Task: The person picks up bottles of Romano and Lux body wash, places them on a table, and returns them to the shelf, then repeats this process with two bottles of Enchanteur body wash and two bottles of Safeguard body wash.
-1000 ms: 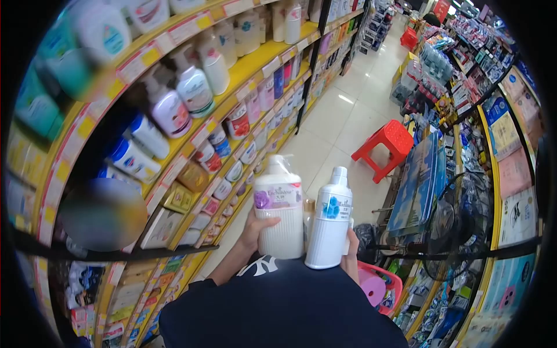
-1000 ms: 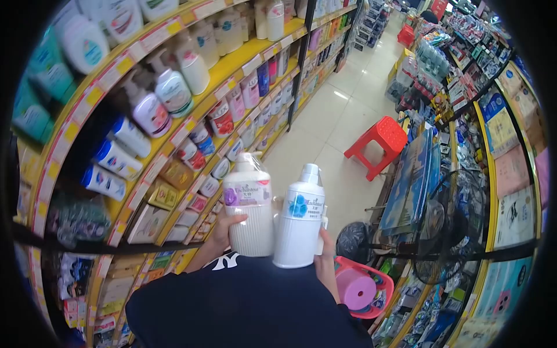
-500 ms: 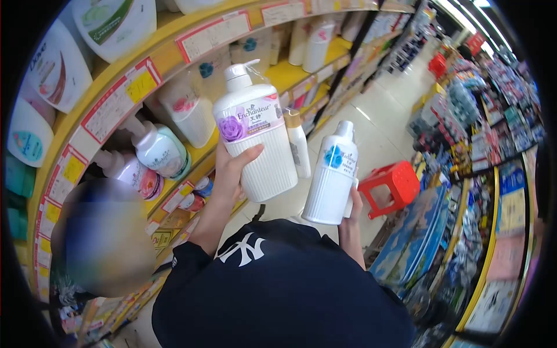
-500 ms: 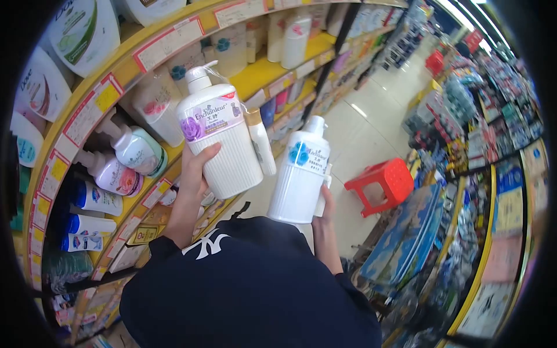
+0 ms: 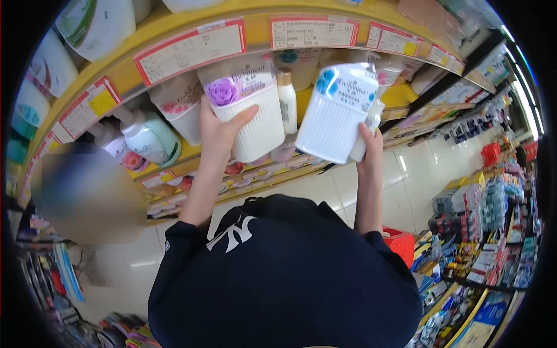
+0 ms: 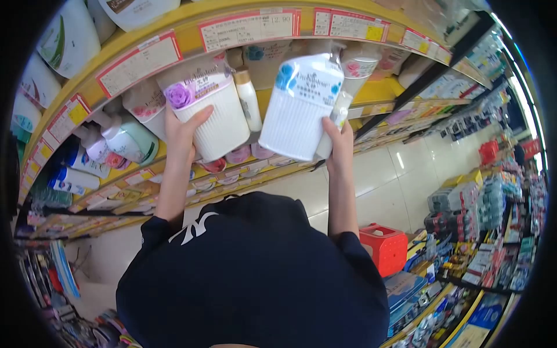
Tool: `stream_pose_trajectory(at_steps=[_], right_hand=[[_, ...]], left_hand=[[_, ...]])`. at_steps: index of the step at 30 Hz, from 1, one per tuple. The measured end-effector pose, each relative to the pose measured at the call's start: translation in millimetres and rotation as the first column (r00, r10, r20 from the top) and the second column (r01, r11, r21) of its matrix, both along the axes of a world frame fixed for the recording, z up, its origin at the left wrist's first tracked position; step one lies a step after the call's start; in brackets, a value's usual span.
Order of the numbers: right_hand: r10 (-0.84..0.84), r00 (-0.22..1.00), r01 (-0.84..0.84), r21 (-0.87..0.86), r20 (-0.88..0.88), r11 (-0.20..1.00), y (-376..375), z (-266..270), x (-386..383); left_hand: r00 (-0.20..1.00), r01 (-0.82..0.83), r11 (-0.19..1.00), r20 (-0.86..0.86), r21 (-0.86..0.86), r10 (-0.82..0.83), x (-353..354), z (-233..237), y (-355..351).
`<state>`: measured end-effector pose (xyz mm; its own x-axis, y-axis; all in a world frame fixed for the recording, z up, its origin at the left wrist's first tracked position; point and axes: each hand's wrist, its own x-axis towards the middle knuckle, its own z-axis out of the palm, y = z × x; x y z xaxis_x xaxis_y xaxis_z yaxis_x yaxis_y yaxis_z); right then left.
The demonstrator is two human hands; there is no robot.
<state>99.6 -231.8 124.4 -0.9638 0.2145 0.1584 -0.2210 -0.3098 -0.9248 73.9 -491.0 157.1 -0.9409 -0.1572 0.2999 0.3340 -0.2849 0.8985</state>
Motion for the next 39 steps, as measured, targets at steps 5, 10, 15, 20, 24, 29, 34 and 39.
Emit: stream_pose_trajectory(at_steps=[5, 10, 15, 20, 24, 29, 34, 39], right_hand=[[0.063, 0.997, -0.062, 0.014, -0.040, 0.998, 3, 1, -45], [0.116, 0.986, -0.102, 0.119, -0.122, 0.988, 5, 10, -76], [0.233, 0.958, -0.189, 0.248, -0.165, 0.950, 7, -4, -99], [0.249, 0.961, -0.220, 0.216, -0.117, 0.951, 6, -21, -109], [0.200, 0.969, -0.156, 0.267, -0.147, 0.951, 7, -24, -115], [0.113, 0.957, -0.001, 0.387, -0.266, 0.922, 5, -22, -114], [-0.020, 0.921, 0.161, 0.334, -0.390, 0.929, -4, -33, -109], [-0.059, 0.840, 0.315, 0.395, -0.540, 0.863, -7, -32, -98]], left_hand=[[0.987, -0.158, 0.985, -0.013, -0.067, 0.158, -11, -8, 9], [0.970, -0.241, 0.946, -0.091, -0.218, 0.226, -21, -20, 7], [0.972, -0.231, 0.946, -0.098, -0.229, 0.214, -29, -27, 7], [0.997, -0.082, 0.924, -0.027, -0.374, 0.077, -45, -28, -10], [0.998, -0.048, 0.907, -0.056, -0.419, 0.027, -44, -29, -13], [0.986, -0.069, 0.843, 0.093, -0.533, 0.139, -22, -2, 5], [0.899, -0.439, 0.693, -0.278, -0.572, 0.340, -25, -29, 15], [0.807, -0.589, 0.459, -0.450, -0.665, 0.382, -19, -29, 14]])
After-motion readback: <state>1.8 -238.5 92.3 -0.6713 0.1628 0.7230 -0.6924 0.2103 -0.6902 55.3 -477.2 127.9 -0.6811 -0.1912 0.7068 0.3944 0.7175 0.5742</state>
